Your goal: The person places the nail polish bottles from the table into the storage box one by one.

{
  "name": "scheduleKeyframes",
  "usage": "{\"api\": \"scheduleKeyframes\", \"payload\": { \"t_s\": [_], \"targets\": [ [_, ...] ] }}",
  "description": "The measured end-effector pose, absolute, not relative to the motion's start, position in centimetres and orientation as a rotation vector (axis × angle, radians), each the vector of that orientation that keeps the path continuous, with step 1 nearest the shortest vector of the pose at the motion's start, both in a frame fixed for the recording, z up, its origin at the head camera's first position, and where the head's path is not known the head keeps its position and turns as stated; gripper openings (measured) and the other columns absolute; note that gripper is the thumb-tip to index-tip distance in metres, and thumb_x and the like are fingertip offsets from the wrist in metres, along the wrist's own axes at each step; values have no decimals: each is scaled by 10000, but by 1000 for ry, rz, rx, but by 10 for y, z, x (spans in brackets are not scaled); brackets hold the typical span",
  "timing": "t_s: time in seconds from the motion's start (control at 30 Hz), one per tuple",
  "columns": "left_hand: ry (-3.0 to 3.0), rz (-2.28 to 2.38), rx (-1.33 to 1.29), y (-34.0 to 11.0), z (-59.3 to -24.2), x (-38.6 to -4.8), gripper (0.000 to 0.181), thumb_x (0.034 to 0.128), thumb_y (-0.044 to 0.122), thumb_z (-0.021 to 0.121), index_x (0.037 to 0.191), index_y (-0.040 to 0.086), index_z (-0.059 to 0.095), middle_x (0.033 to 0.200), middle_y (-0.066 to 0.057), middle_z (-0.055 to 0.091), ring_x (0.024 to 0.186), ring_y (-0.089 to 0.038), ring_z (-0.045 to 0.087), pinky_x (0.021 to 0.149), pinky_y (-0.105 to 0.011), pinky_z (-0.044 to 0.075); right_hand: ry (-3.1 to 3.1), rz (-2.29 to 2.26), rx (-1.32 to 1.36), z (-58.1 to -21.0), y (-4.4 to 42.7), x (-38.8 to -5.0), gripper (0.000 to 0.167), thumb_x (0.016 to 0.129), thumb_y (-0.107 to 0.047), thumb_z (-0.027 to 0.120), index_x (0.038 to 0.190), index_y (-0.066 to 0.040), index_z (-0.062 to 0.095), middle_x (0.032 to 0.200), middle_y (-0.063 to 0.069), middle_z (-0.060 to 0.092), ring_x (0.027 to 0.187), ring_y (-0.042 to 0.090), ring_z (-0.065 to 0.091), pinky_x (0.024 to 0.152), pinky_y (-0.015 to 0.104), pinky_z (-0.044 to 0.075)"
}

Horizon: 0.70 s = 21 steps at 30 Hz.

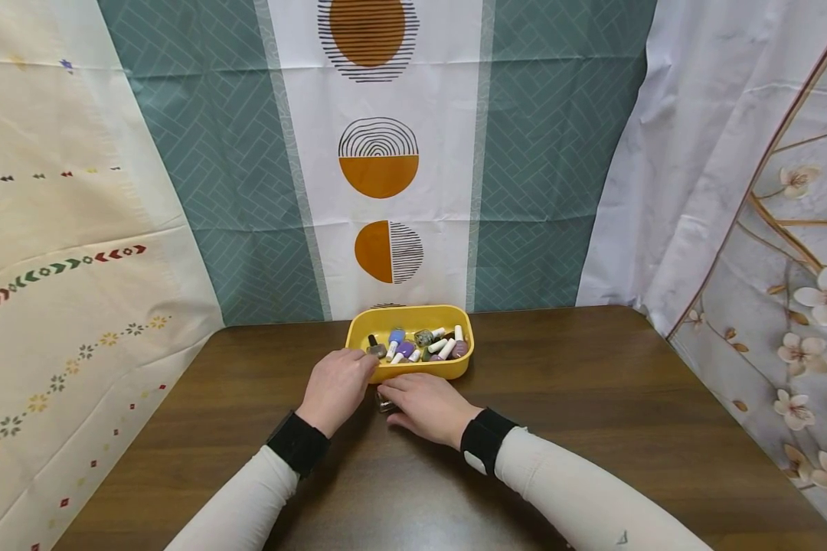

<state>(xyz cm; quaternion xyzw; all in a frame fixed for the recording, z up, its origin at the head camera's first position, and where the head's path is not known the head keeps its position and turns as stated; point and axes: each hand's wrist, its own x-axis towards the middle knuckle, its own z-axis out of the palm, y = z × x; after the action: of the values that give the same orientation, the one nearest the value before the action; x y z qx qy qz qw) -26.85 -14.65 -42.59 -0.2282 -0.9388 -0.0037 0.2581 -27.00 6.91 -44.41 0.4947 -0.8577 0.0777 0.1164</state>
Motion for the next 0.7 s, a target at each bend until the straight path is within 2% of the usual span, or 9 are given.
{"api": "scheduleKeyframes", "payload": {
  "t_s": [0.23, 0.7],
  "targets": [
    [-2542, -21, -621, -147, -427, -269, 163, 933, 133, 912, 1074, 101, 837, 989, -52, 809, 896, -244, 744, 911, -388, 630, -2479, 171, 1408, -447, 64, -273, 466, 1035, -317, 813, 1428, -92, 701, 1375, 27, 723, 1298, 186, 672, 1152, 384, 521],
    [-2536, -29, -616, -147, -427, -269, 183, 912, 133, 928, 1067, 94, 839, 978, -54, 808, 879, -244, 741, 893, -391, 634, -2599, 179, 1295, -445, 54, -272, 408, 1016, -308, 830, 1372, -129, 739, 1266, -4, 750, 1160, 161, 724, 1052, 368, 591]
  ]
}}
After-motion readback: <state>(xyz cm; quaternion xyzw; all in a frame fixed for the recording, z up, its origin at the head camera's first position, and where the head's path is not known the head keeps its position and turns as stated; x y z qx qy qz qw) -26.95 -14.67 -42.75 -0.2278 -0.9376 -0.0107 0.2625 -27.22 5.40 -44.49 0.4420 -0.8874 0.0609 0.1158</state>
